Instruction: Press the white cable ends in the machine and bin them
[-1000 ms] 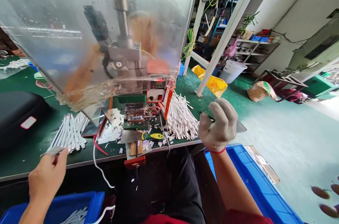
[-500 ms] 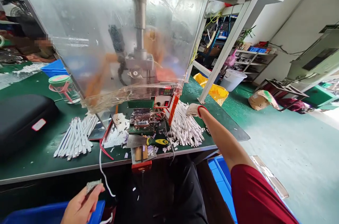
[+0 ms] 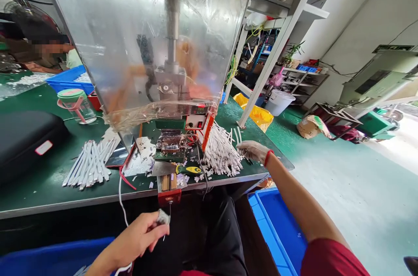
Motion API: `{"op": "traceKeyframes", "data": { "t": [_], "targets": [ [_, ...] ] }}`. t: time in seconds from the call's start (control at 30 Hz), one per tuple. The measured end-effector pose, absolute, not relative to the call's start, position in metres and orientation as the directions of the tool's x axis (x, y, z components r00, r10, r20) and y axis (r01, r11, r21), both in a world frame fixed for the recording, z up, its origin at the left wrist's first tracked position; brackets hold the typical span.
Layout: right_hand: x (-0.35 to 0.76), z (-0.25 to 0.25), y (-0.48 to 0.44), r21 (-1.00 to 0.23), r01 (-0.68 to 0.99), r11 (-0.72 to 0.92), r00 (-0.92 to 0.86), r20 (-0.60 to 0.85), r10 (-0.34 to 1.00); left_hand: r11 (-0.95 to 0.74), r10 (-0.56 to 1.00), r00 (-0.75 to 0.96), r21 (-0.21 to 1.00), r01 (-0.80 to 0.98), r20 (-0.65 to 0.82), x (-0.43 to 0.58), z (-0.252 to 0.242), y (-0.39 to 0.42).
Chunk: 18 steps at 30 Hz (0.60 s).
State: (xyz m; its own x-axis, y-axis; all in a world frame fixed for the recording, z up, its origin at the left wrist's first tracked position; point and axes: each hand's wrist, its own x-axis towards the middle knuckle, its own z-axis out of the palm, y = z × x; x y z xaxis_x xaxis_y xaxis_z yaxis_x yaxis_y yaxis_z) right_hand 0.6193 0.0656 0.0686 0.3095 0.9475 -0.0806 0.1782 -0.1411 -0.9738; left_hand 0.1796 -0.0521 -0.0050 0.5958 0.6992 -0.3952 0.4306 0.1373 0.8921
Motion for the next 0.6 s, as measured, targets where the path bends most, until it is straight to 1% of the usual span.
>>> {"op": "traceKeyframes", "data": {
  "t": [0.07,0.1,0.13,0.17,0.23,0.27,0.33,0.4,0.47,0.6],
  "targets": [
    [0.602,0.064,0.045,-0.970,0.013,-0.241,0.156,-0.236,0.959,0.180,0.616,0.664,0.896,0.405,-0.424,0.202,0.004,-0.052],
    [0.588,0.061,0.033,-0.955,-0.077,-0.287,0.070,-0.292,0.954,0.194,0.607,0.679,0.905,0.378,-0.413,0.215,0.007,-0.052],
    [0.571,0.058,0.020,-0.938,-0.146,-0.316,-0.002,-0.319,0.948,0.201,0.623,0.679,0.919,0.340,-0.388,0.228,0.010,-0.052],
    [0.553,0.055,0.007,-0.931,-0.177,-0.321,-0.056,-0.316,0.947,0.199,0.661,0.664,0.935,0.295,-0.350,0.240,0.012,-0.053],
    [0.515,0.048,-0.017,-0.938,-0.154,-0.310,-0.156,-0.287,0.945,0.152,0.762,0.593,0.962,0.228,-0.261,0.260,0.016,-0.053],
    [0.497,0.045,-0.027,-0.946,-0.132,-0.296,-0.196,-0.268,0.943,0.109,0.806,0.551,0.969,0.222,-0.217,0.267,0.018,-0.054],
    [0.468,0.038,-0.042,-0.957,-0.111,-0.269,-0.243,-0.236,0.941,0.012,0.868,0.476,0.964,0.264,-0.142,0.273,0.020,-0.055],
    [0.449,0.031,-0.049,-0.958,-0.133,-0.252,-0.239,-0.216,0.947,-0.043,0.899,0.426,0.948,0.317,-0.102,0.271,0.020,-0.057],
    [0.436,0.024,-0.051,-0.954,-0.164,-0.252,-0.227,-0.212,0.950,-0.018,0.906,0.405,0.946,0.325,-0.122,0.264,0.018,-0.060],
    [0.420,0.014,-0.053,-0.963,-0.125,-0.240,-0.212,-0.211,0.954,0.174,0.861,0.440,0.960,0.217,-0.256,0.249,0.010,-0.066]
  ]
}}
